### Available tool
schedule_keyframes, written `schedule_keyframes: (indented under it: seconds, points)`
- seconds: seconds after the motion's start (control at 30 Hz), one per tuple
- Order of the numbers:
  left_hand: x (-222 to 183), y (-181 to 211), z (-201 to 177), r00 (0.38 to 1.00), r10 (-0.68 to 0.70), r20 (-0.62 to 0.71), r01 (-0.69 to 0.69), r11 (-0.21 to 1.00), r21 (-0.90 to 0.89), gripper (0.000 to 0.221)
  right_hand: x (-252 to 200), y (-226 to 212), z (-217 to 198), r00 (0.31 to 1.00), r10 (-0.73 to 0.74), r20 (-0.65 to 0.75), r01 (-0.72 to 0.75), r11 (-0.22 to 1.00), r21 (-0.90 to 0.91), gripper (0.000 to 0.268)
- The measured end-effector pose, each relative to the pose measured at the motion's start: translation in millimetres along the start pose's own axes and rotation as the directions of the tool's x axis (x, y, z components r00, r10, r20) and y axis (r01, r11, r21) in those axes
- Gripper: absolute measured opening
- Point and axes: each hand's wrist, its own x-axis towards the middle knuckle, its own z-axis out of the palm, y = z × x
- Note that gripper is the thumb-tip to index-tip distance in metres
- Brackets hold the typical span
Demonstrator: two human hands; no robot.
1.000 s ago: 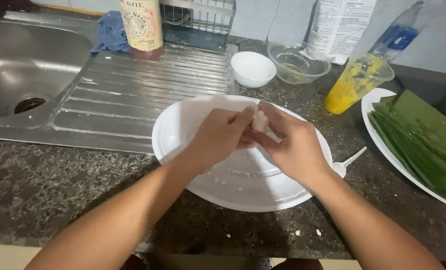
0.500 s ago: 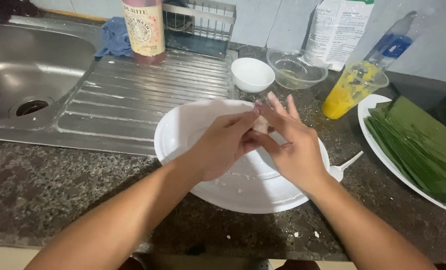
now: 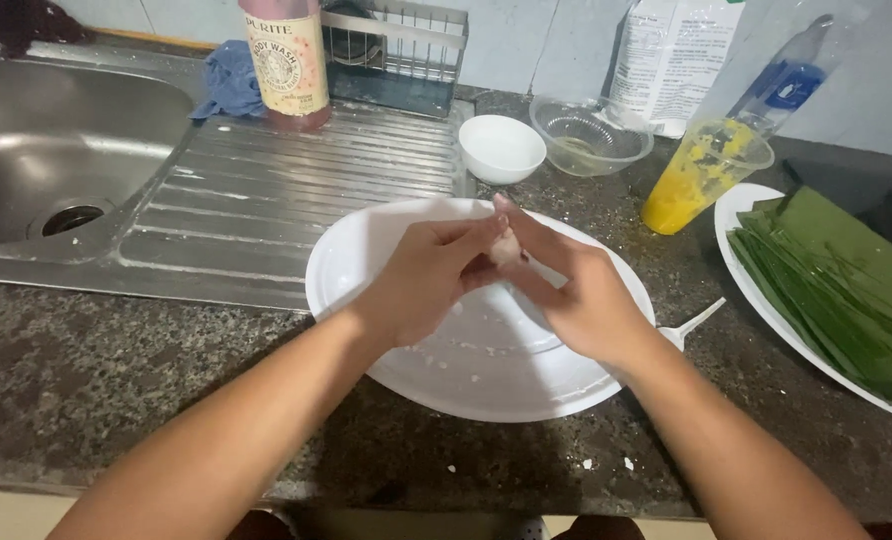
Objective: Shaping small pieces of dough into balls and placing them on a plate, occasionally using a spoon to add flour.
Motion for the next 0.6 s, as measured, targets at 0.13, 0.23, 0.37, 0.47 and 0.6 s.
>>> schedule_keyframes:
  seconds: [0.13, 0.23, 0.37, 0.47, 0.6]
  points:
    - [-5.0, 8.5, 11.1, 0.996, -0.075, -0.053, 0.081, 0.989, 0.12, 0.046, -2.8, 6.2, -1.5, 0.961, 0.26, 0.095, -0.272, 0.953, 0.136, 0.039]
    - [-6.1, 7.6, 16.3, 0.995, -0.083, -0.054, 0.09, 0.986, 0.14, 0.046, -4.0, 9.9, 0.0, 0.946, 0.304, 0.108, -0.321, 0.922, 0.215, 0.038]
    - [-6.3, 3.5, 17.3, 0.995, -0.086, -0.046, 0.091, 0.988, 0.122, 0.046, -4.0, 4.3, 2.0, 0.94, 0.323, 0.111, -0.341, 0.901, 0.269, 0.041]
    - [-5.2, 0.5, 14.0, 0.997, -0.067, -0.033, 0.072, 0.985, 0.156, 0.046, -3.8, 5.1, 1.6, 0.946, 0.315, 0.083, -0.325, 0.905, 0.276, 0.038]
    - [-9.9, 3.7, 16.7, 0.998, -0.042, -0.036, 0.047, 0.989, 0.141, 0.047, -2.2, 15.8, 1.1, 0.947, 0.313, 0.079, -0.322, 0.909, 0.265, 0.037]
